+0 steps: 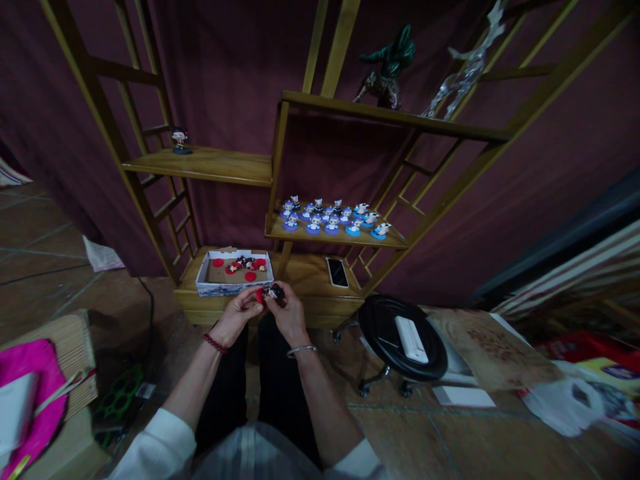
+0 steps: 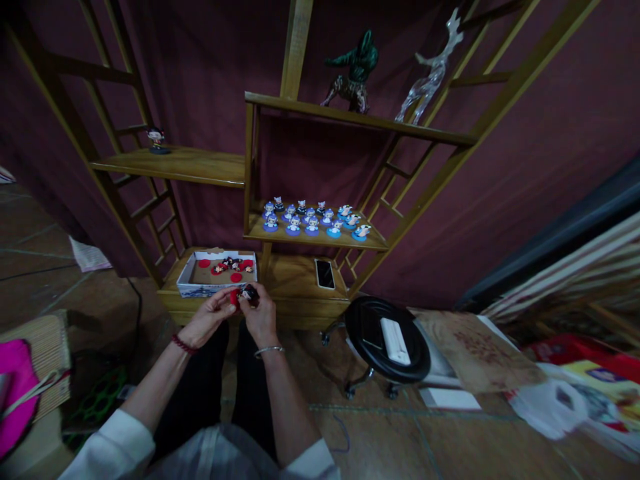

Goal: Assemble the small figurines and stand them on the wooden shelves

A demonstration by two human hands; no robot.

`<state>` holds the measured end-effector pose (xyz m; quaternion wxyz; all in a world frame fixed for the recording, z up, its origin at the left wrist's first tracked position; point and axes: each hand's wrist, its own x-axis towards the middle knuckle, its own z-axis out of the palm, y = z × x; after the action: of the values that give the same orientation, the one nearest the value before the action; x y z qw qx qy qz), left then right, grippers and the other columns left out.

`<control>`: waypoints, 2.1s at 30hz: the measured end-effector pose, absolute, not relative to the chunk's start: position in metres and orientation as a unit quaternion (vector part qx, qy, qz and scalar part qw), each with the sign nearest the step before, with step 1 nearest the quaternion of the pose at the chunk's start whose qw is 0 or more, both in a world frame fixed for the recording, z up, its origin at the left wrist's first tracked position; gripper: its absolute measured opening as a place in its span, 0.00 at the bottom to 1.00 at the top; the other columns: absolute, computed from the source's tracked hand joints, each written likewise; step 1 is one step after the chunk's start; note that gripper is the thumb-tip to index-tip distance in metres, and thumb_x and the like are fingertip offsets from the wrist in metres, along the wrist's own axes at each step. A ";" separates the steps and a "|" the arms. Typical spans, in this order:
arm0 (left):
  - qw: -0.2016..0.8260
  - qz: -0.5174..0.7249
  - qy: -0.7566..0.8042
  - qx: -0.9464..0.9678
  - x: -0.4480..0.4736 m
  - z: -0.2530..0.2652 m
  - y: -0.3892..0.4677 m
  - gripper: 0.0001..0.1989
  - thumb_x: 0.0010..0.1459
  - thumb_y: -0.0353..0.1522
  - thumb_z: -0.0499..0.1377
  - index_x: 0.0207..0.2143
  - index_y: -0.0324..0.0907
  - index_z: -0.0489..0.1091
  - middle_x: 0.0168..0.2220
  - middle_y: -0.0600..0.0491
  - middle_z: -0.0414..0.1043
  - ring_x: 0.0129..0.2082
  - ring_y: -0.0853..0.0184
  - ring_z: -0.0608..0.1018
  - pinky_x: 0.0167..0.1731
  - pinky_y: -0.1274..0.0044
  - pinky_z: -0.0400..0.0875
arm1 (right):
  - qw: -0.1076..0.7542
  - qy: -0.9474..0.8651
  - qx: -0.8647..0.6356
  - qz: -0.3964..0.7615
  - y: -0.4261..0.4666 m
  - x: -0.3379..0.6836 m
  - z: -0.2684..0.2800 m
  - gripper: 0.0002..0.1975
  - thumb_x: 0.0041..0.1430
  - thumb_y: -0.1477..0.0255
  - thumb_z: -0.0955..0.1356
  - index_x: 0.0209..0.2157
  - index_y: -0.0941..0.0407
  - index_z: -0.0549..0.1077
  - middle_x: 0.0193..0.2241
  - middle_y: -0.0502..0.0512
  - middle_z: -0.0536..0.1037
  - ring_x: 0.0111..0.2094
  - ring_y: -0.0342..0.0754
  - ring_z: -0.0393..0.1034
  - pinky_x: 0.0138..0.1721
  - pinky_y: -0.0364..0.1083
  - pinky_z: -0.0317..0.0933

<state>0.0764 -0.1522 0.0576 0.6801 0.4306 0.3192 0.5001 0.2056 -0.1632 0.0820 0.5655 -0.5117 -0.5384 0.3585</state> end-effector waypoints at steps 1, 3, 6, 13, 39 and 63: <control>0.675 0.501 0.319 0.437 0.076 0.057 -0.152 0.22 0.43 0.29 0.63 0.44 0.44 0.67 0.43 0.51 0.70 0.43 0.67 0.71 0.46 0.73 0.62 | 0.565 -0.537 -0.514 0.358 -0.163 0.205 0.082 0.13 0.45 0.72 0.65 0.37 0.54 0.69 0.30 0.48 0.74 0.29 0.43 0.69 0.32 0.41 0.64; 0.666 0.505 0.319 0.447 0.076 0.056 -0.151 0.23 0.43 0.29 0.63 0.45 0.45 0.67 0.43 0.51 0.70 0.43 0.67 0.71 0.47 0.73 0.61 | 0.566 -0.534 -0.518 0.355 -0.163 0.204 0.082 0.13 0.45 0.72 0.65 0.37 0.54 0.69 0.30 0.48 0.74 0.29 0.43 0.69 0.33 0.42 0.64; 0.656 0.507 0.320 0.459 0.075 0.056 -0.151 0.23 0.43 0.29 0.63 0.45 0.45 0.67 0.43 0.51 0.70 0.43 0.67 0.71 0.47 0.73 0.61 | 0.564 -0.536 -0.523 0.347 -0.162 0.203 0.081 0.13 0.45 0.72 0.65 0.37 0.54 0.68 0.31 0.49 0.74 0.30 0.43 0.69 0.34 0.42 0.64; 0.641 0.501 0.339 0.472 0.076 0.063 -0.150 0.23 0.42 0.30 0.64 0.44 0.44 0.66 0.43 0.51 0.70 0.42 0.67 0.71 0.47 0.72 0.62 | 0.555 -0.545 -0.536 0.328 -0.160 0.205 0.079 0.14 0.46 0.72 0.65 0.38 0.55 0.68 0.31 0.49 0.74 0.31 0.43 0.69 0.35 0.42 0.64; 0.689 0.494 0.328 0.416 0.078 0.064 -0.151 0.23 0.41 0.29 0.64 0.44 0.42 0.68 0.40 0.50 0.71 0.38 0.67 0.72 0.39 0.75 0.66 | 0.549 -0.579 -0.498 0.341 -0.162 0.211 0.082 0.14 0.46 0.74 0.65 0.38 0.54 0.67 0.32 0.49 0.73 0.32 0.43 0.69 0.36 0.42 0.64; 0.728 0.513 0.291 0.349 0.084 0.079 -0.141 0.20 0.43 0.29 0.63 0.42 0.40 0.70 0.43 0.49 0.71 0.41 0.65 0.72 0.41 0.74 0.67 | 0.539 -0.586 -0.505 0.333 -0.138 0.218 0.084 0.17 0.48 0.70 0.65 0.43 0.54 0.67 0.37 0.51 0.75 0.35 0.44 0.70 0.40 0.45 0.65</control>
<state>0.0838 -0.1405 0.0795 0.7285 0.3489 0.2912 0.5127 0.2183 -0.1377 0.0842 0.5392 -0.5047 -0.5862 0.3329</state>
